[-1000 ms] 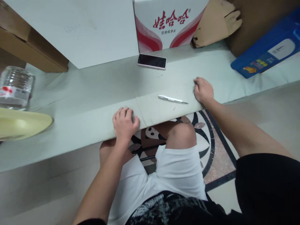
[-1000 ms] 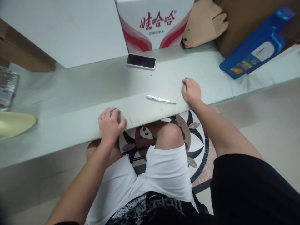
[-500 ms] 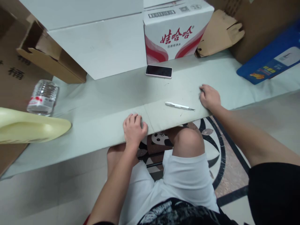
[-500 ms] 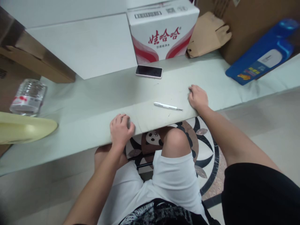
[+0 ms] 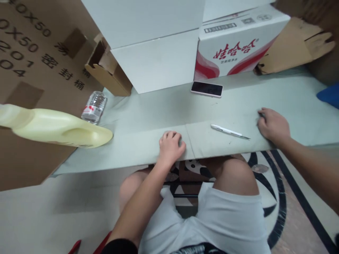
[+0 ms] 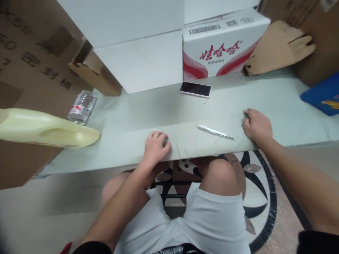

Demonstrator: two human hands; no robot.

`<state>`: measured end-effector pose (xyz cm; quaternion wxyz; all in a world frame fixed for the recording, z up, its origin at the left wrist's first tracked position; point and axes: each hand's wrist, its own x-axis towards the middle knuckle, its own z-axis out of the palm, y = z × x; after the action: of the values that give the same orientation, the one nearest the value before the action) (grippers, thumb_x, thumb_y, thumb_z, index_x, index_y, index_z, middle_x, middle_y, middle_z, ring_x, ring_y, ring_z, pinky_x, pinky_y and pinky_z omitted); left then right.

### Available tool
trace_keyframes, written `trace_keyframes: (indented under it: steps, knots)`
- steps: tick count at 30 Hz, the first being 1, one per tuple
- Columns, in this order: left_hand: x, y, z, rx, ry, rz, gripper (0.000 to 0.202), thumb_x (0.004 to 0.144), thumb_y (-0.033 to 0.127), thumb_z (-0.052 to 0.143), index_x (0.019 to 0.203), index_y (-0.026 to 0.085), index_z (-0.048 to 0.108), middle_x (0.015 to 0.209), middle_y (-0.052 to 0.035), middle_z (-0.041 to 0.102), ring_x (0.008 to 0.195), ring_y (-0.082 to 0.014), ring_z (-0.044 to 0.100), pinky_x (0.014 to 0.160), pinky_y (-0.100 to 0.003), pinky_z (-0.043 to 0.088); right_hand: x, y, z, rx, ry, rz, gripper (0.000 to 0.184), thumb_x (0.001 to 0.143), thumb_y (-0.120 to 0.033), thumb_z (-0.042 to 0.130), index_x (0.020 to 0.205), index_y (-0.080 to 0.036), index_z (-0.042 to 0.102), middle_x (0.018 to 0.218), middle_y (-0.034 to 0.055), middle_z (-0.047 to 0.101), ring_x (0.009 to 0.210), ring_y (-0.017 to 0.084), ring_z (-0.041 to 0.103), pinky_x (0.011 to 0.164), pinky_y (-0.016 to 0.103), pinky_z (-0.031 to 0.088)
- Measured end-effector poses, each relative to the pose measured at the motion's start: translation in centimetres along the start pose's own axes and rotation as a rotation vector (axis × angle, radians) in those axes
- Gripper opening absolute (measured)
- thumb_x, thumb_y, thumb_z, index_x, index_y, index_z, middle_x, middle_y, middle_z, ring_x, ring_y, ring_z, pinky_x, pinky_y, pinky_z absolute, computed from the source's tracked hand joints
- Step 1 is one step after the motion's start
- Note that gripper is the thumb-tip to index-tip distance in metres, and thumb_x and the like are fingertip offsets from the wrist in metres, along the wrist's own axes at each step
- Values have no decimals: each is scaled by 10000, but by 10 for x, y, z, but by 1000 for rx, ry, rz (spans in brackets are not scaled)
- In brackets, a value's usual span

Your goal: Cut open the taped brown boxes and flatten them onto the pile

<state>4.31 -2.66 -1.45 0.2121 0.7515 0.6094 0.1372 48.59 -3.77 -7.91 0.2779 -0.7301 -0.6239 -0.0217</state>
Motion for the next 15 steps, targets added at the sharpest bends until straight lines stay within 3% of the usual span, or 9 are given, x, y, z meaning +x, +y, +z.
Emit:
trace_keyframes:
  steps: [4, 7, 9, 12, 15]
  knots:
    - [39, -10, -27, -199, -54, -29, 137, 928, 290, 608, 924, 226, 730, 950, -85, 799, 886, -253, 734, 855, -388, 573, 2, -5, -5, -29, 40, -53, 128, 812, -347, 525, 893, -378, 620, 1014, 110, 753, 1043, 442, 725, 832, 640, 561]
    - [58, -22, -44, -346, -15, -55, 116, 923, 250, 594, 874, 221, 695, 877, -58, 777, 805, -207, 706, 777, -331, 533, 15, -19, -13, -103, 51, -110, 32, 734, -382, 557, 761, -371, 571, 828, 101, 703, 768, 415, 688, 622, 580, 502]
    - [62, -32, -56, -428, 19, -58, 87, 900, 236, 622, 835, 219, 677, 843, -45, 757, 783, -191, 681, 764, -316, 509, 30, -45, -16, -137, 50, -164, 19, 722, -380, 555, 729, -366, 565, 780, 89, 682, 671, 376, 643, 571, 539, 469]
    - [63, -47, -72, -548, 73, -68, 94, 906, 236, 621, 822, 219, 661, 774, -13, 716, 726, -159, 638, 735, -289, 477, 61, -120, -1, -91, 7, -269, 136, 799, -316, 528, 857, -361, 642, 909, 75, 732, 633, 299, 631, 603, 497, 517]
    - [63, -59, -84, -649, 152, -107, 119, 919, 238, 601, 807, 216, 632, 723, 8, 673, 674, -142, 595, 715, -281, 459, 95, -234, 38, 70, -144, -442, 231, 826, -284, 548, 994, -308, 705, 1015, 88, 747, 768, 271, 699, 690, 436, 595]
